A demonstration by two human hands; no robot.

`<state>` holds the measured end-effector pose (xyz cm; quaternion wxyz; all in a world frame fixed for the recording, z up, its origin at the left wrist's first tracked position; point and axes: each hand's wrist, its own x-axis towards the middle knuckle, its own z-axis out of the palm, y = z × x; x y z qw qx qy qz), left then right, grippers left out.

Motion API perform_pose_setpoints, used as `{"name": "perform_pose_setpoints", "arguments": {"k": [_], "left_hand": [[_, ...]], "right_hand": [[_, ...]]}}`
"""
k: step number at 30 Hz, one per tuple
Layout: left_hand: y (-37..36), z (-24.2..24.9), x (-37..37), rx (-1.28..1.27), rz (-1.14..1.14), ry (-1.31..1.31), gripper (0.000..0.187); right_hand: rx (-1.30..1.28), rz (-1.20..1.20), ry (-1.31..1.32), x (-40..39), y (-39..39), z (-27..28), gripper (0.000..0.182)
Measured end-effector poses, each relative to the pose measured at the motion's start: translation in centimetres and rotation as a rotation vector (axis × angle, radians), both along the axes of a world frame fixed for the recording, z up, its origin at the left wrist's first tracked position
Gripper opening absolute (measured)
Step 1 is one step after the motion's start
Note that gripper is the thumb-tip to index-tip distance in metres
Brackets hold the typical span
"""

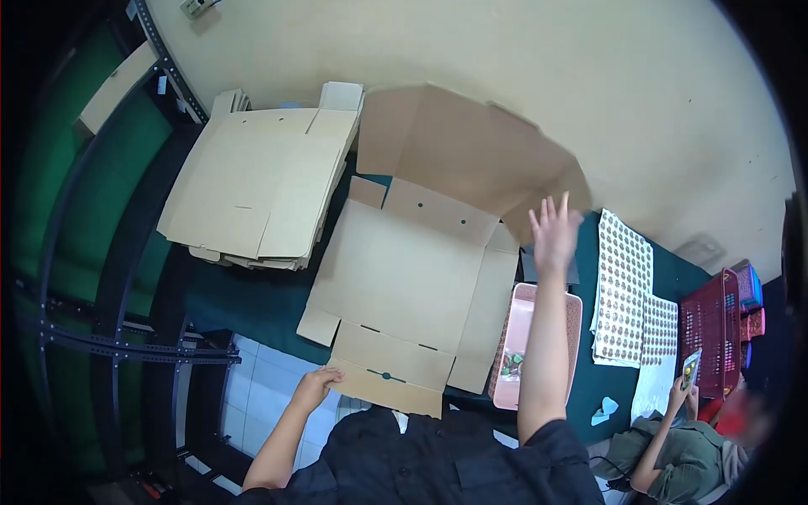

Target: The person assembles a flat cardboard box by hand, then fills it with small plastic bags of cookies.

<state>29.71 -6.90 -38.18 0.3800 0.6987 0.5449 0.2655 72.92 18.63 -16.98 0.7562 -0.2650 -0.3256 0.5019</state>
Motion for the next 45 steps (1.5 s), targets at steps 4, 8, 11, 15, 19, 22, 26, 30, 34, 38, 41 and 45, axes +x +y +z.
{"name": "perform_pose_setpoints", "arguments": {"k": [4, 8, 11, 15, 19, 22, 26, 30, 34, 38, 41, 45], "left_hand": [[0.4, 0.1, -1.4, -0.145, -0.064, -0.055, 0.038], [1.0, 4.8, -2.3, -0.263, -0.473, 0.066, 0.063], [3.2, 4.1, -3.5, -0.541, -0.26, -0.353, 0.058], [7.5, 1.4, -5.0, 0.05, 0.572, 0.008, 0.038], [8.9, -3.3, -5.2, -0.096, 0.821, 0.32, 0.045], [8.4, -2.6, -4.2, -0.205, 0.593, 0.188, 0.038], [7.3, -1.4, -2.5, -0.086, 0.67, -0.259, 0.034], [5.9, 3.7, 1.4, 0.063, 0.426, 0.013, 0.044], [5.0, 4.9, 6.0, -0.049, 0.277, 0.08, 0.059], [5.4, 7.1, 8.7, -0.134, 0.068, -0.032, 0.057], [6.0, 9.6, 8.2, 0.263, 0.175, -0.009, 0.032], [6.6, 9.0, 0.2, 0.363, 0.548, 0.205, 0.02]], "right_hand": [[-0.2, -0.418, -1.983, -3.4, 1.9, -6.3, 0.065], [-0.18, -0.348, -1.919, -5.8, -3.2, -12.1, 0.06], [-0.408, -0.265, -1.895, -6.3, -7.4, -16.3, 0.057], [-0.48, -0.285, -1.56, -6.8, -11.9, -18.6, 0.052], [-0.505, -0.434, -1.56, -7.2, -15.6, -16.2, 0.048], [-0.532, -0.392, -1.625, -6.1, -17.9, -16.5, 0.047], [-0.57, -0.118, -1.541, -5.5, -20.3, -17.4, 0.044], [-0.796, -0.061, -1.36, -4.7, -20.8, -16.6, 0.038], [-0.762, 0.272, -0.648, -4.8, -19.6, -15.8, 0.036], [-0.652, 0.638, -0.859, -3.3, -20.0, -14.6, 0.045], [-0.577, 0.648, -1.063, -1.7, -21.9, -16.5, 0.053], [-0.607, 0.689, -1.348, -2.3, -24.2, -17.8, 0.051]]}}
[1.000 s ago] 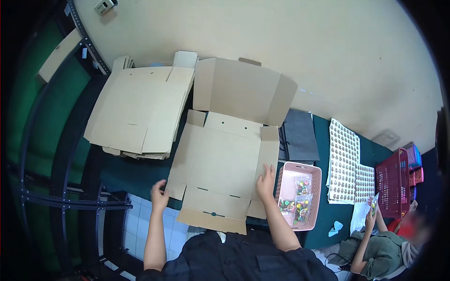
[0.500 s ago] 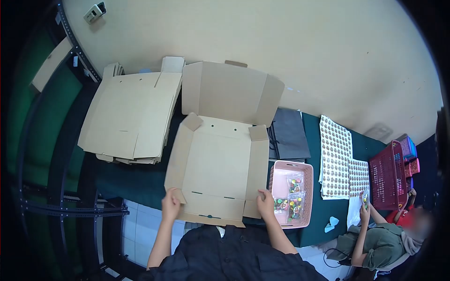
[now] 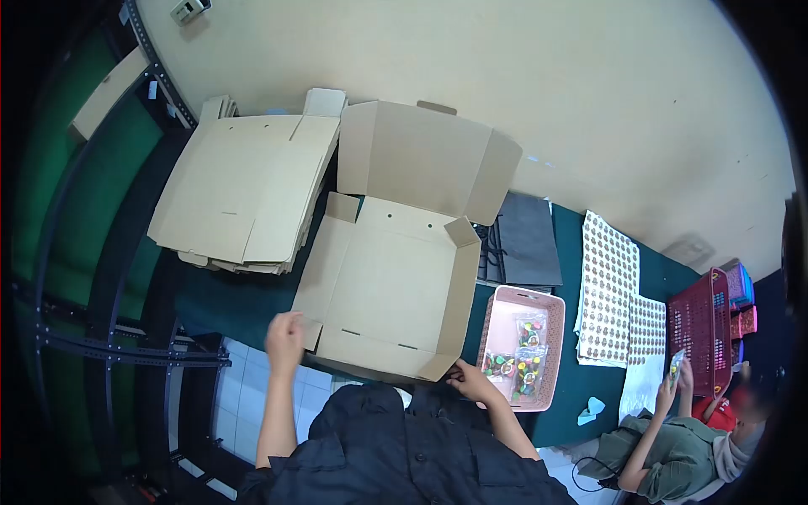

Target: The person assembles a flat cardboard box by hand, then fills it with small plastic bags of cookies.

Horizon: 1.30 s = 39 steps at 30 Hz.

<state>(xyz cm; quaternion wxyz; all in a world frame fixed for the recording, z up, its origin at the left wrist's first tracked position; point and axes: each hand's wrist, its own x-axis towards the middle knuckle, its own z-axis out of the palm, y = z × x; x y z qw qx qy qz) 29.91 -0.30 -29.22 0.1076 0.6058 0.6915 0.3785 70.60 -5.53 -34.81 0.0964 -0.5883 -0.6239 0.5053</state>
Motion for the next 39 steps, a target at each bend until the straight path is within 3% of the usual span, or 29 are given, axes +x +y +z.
{"name": "perform_pose_setpoints", "arguments": {"k": [2, 5, 9, 11, 12, 13, 15, 16, 20, 24, 26, 27, 29, 30, 31, 33, 34, 35, 37, 39], "left_hand": [[-1.0, -2.5, -4.5, -0.133, 0.145, 0.11, 0.019], [-2.9, -8.1, -9.2, -0.367, 0.265, 0.272, 0.051], [-3.2, -9.0, -7.8, -0.406, 0.219, 0.215, 0.066], [-2.3, -8.1, -6.7, -0.381, 0.047, 0.171, 0.072], [-1.8, -7.8, -6.3, -0.299, -0.019, 0.158, 0.058], [-1.7, -8.1, -6.1, -0.301, -0.022, 0.161, 0.058], [-1.1, -8.4, -5.7, -0.246, -0.081, -0.051, 0.037], [-0.9, -7.5, -4.7, -0.179, 0.01, -0.099, 0.018], [-0.3, -4.2, -0.7, -0.051, -0.13, -0.068, 0.014], [2.5, -4.2, 0.1, -0.121, -0.117, -0.097, 0.019], [4.1, -3.7, 0.1, 0.039, -0.304, 0.283, 0.02], [4.4, -4.2, 0.1, 0.039, -0.317, 0.283, 0.02], [5.0, -4.7, 0.9, -0.25, -0.595, -0.064, 0.022], [4.8, -5.0, 1.3, -0.362, -0.63, -0.311, 0.029], [4.7, -6.2, 0.8, -0.363, -0.637, -0.312, 0.029], [4.7, -9.5, -0.3, -0.503, -0.836, -0.589, 0.035], [4.4, -7.0, 0.1, -0.535, -0.898, -0.654, 0.044], [4.0, -5.5, 0.4, -0.543, -0.907, -0.654, 0.044], [3.5, -3.7, 1.1, -0.527, -0.817, -0.378, 0.047], [2.2, -3.1, 1.9, -0.511, -0.78, -0.368, 0.052]], "right_hand": [[-0.066, -0.006, 0.051, -0.9, -0.1, 0.3, 0.05], [-0.093, 0.007, -0.022, -2.4, 0.1, 1.7, 0.048], [-0.099, 0.011, 0.057, -2.5, 0.1, -0.4, 0.047], [-0.098, -0.046, 0.139, -2.8, 0.4, -0.4, 0.045], [-0.093, -0.106, 0.222, -3.0, 0.6, -0.3, 0.043], [-0.095, -0.11, 0.225, -3.1, 0.6, -0.4, 0.043], [-0.046, -0.127, 0.285, -3.4, 1.1, -0.6, 0.033], [-0.001, -0.091, 0.186, -3.8, 1.3, 0.8, 0.023], [0.059, -0.006, 0.013, -4.5, 1.3, 5.5, 0.017], [0.124, -0.125, 0.136, -4.2, 0.6, 8.5, 0.019], [0.208, -0.21, 0.256, -4.4, 0.9, 10.4, 0.02], [0.208, -0.223, 0.255, -4.4, 1.0, 11.3, 0.02], [0.292, -0.234, 0.179, -4.3, 1.3, 12.8, 0.021], [0.262, -0.218, 0.197, -3.7, 1.4, 12.6, 0.021], [0.262, -0.224, 0.194, -3.2, 1.4, 12.8, 0.021], [0.239, -0.293, 0.164, -2.5, 1.3, 13.2, 0.02], [0.258, -0.312, 0.116, -2.4, 1.4, 13.9, 0.018], [0.255, -0.322, 0.114, -2.1, 1.3, 13.4, 0.018], [0.34, -0.46, 0.211, -1.5, 1.6, 12.2, 0.016], [0.309, -0.537, 0.242, -1.6, 2.0, 12.3, 0.014]]}}
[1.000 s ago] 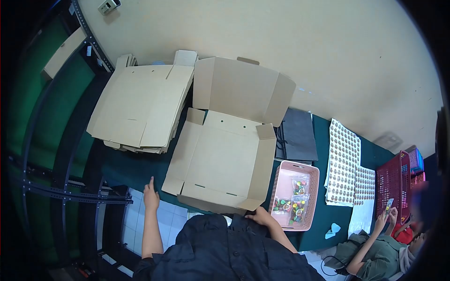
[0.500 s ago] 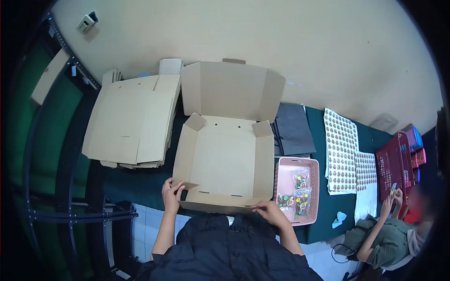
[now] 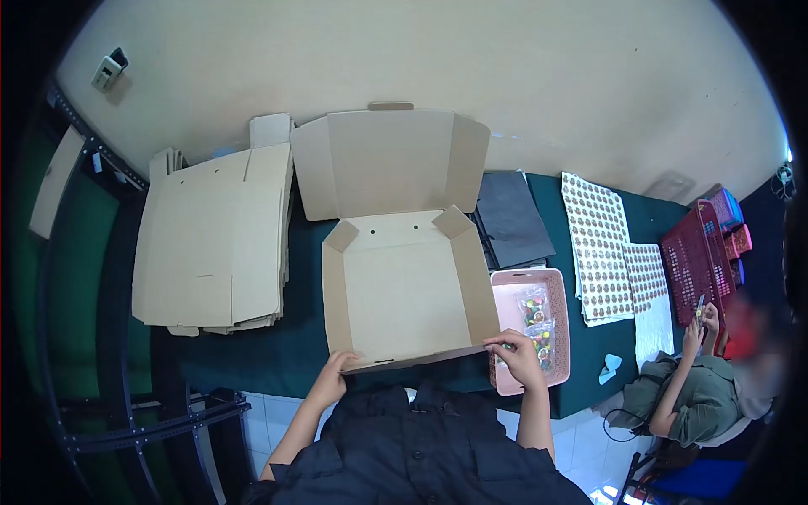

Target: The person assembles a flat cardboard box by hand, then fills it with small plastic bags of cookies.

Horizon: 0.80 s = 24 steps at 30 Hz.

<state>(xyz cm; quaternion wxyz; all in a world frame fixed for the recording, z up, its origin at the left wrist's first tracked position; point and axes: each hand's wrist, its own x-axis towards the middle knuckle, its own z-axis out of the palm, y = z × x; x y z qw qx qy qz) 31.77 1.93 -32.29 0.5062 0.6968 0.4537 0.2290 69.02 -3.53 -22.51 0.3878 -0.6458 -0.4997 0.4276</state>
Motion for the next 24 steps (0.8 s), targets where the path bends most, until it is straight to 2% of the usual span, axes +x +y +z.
{"name": "perform_pose_setpoints", "arguments": {"k": [2, 3, 4, 6, 7, 8, 9, 10, 12, 13, 14, 16, 17, 18, 20, 21, 23, 24], "left_hand": [[-1.3, 1.3, 1.0, 0.168, 0.055, 0.074, 0.053], [-1.5, 2.2, 1.7, 0.214, 0.095, 0.07, 0.048], [-1.4, 2.1, 1.8, 0.21, 0.091, 0.069, 0.048], [-1.0, 1.9, 1.6, 0.031, 0.276, 0.039, 0.041], [-0.3, -0.9, 0.2, 0.064, 0.239, 0.091, 0.037], [0.4, 0.1, -0.2, -0.073, 0.245, 0.069, 0.025], [1.0, 0.2, -0.8, -0.044, 0.178, 0.133, 0.022], [1.3, 0.1, -1.0, -0.016, 0.115, 0.196, 0.019], [1.0, -0.1, -1.2, 0.0, 0.123, 0.152, 0.018], [0.8, -0.2, -1.6, 0.013, 0.131, 0.113, 0.017], [0.7, -0.6, -1.9, 0.019, 0.125, 0.122, 0.017], [0.1, -1.8, -2.5, 0.212, 0.003, 0.119, 0.037], [-0.3, -1.9, -2.5, 0.208, -0.005, 0.123, 0.037], [-0.8, -2.0, -2.5, 0.213, -0.002, 0.109, 0.04], [-1.6, -2.4, -2.7, 0.218, 0.005, 0.096, 0.043], [-2.0, -2.6, -2.9, 0.208, 0.011, 0.083, 0.044], [-2.2, -2.1, -2.9, 0.197, 0.024, 0.076, 0.044], [-2.3, -1.8, -2.9, 0.194, 0.021, 0.09, 0.043]], "right_hand": [[-0.027, -0.044, -0.044, -0.1, 0.2, 0.1, 0.014], [-0.033, -0.049, -0.045, -0.3, 0.2, -0.2, 0.014], [0.001, -0.069, 0.038, -0.6, 0.4, -0.8, 0.013], [0.039, -0.095, 0.122, -1.5, 0.5, -1.6, 0.011], [-0.024, -0.076, 0.153, -2.2, 0.3, -1.9, 0.011], [-0.087, -0.058, 0.183, -2.5, 0.0, -2.0, 0.011], [-0.084, -0.067, 0.18, -2.4, -0.3, -1.9, 0.011], [-0.054, -0.044, 0.073, -2.3, -0.7, -1.6, 0.028], [0.015, 0.007, -0.131, -2.3, -1.0, -1.4, 0.064], [0.019, 0.055, -0.38, -1.5, -1.3, -2.6, 0.079], [0.024, 0.048, -0.37, -1.2, -1.3, -3.1, 0.079], [-0.174, 0.03, -0.191, -0.8, -1.8, -4.1, 0.074], [-0.09, 0.065, -0.293, -0.8, -2.3, -5.8, 0.072], [-0.095, 0.061, -0.289, -0.8, -3.0, -7.3, 0.072], [-0.008, 0.08, -0.574, -1.7, -3.2, -7.9, 0.073], [-0.007, 0.082, -0.571, -1.8, -3.3, -8.0, 0.073], [-0.213, 0.035, -0.324, -2.6, -2.9, -6.6, 0.076], [-0.213, 0.04, -0.321, -2.6, -2.6, -6.7, 0.076]]}}
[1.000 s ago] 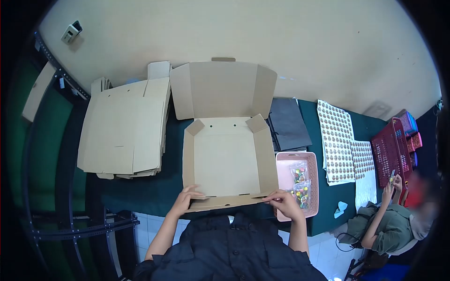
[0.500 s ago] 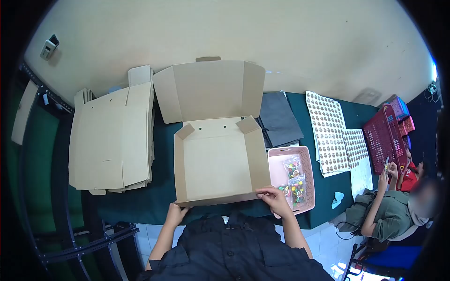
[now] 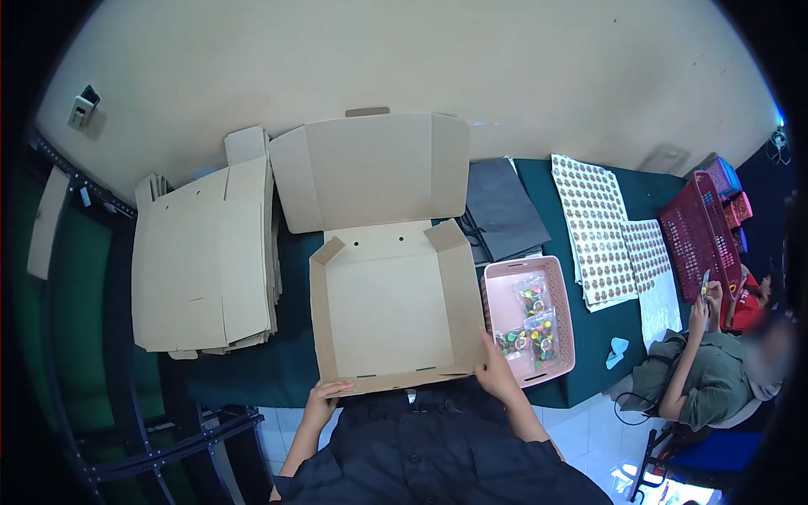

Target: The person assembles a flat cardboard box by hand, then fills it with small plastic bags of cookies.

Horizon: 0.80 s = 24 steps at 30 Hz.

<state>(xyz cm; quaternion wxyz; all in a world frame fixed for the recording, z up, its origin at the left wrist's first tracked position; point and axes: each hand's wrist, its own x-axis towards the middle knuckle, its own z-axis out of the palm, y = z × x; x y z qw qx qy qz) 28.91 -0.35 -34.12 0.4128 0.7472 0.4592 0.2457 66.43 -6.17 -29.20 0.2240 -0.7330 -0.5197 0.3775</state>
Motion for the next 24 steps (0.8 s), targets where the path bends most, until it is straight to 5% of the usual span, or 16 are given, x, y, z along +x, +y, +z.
{"name": "perform_pose_setpoints", "arguments": {"k": [4, 6, 8, 11, 14, 16, 18, 19, 20, 24], "left_hand": [[0.2, -0.4, -0.7, -0.06, -0.064, 0.061, 0.043], [0.0, 2.3, 1.0, 0.037, 0.065, 0.077, 0.051], [-0.1, 3.2, 2.0, 0.134, 0.194, 0.096, 0.065], [0.0, 2.7, 2.3, 0.298, 0.288, 0.175, 0.11], [0.1, 0.9, 2.5, 0.105, 0.293, 0.002, 0.109], [0.1, 1.1, 2.7, 0.252, 0.248, 0.061, 0.093], [0.2, 1.9, 2.9, 0.044, 0.134, 0.28, 0.069], [0.2, 1.7, 3.1, 0.053, 0.178, 0.255, 0.043], [0.4, 1.3, 2.9, 0.054, 0.185, 0.256, 0.043], [0.7, 0.9, 2.5, 0.072, 0.118, 0.216, 0.029]], "right_hand": [[0.098, -0.292, 0.47, 0.7, 0.1, -1.0, 0.08], [-0.082, 0.113, 0.652, 0.3, 0.5, 0.9, 0.082], [-0.099, 0.141, 0.653, 0.2, 0.6, 1.4, 0.082], [-0.123, 0.268, 0.595, 0.1, 0.5, 1.7, 0.083], [-0.083, 0.11, 0.407, -1.1, 1.1, 1.6, 0.088], [-0.012, 0.011, 0.214, -1.8, 1.6, 0.5, 0.091], [0.173, 0.005, 0.126, -2.9, 1.8, 0.3, 0.087], [0.268, 0.136, -0.174, -3.1, 2.0, 0.4, 0.081], [0.362, 0.265, -0.473, -3.6, 2.4, 1.0, 0.075], [0.351, 0.531, -0.517, -5.0, 3.1, -0.7, 0.062]]}}
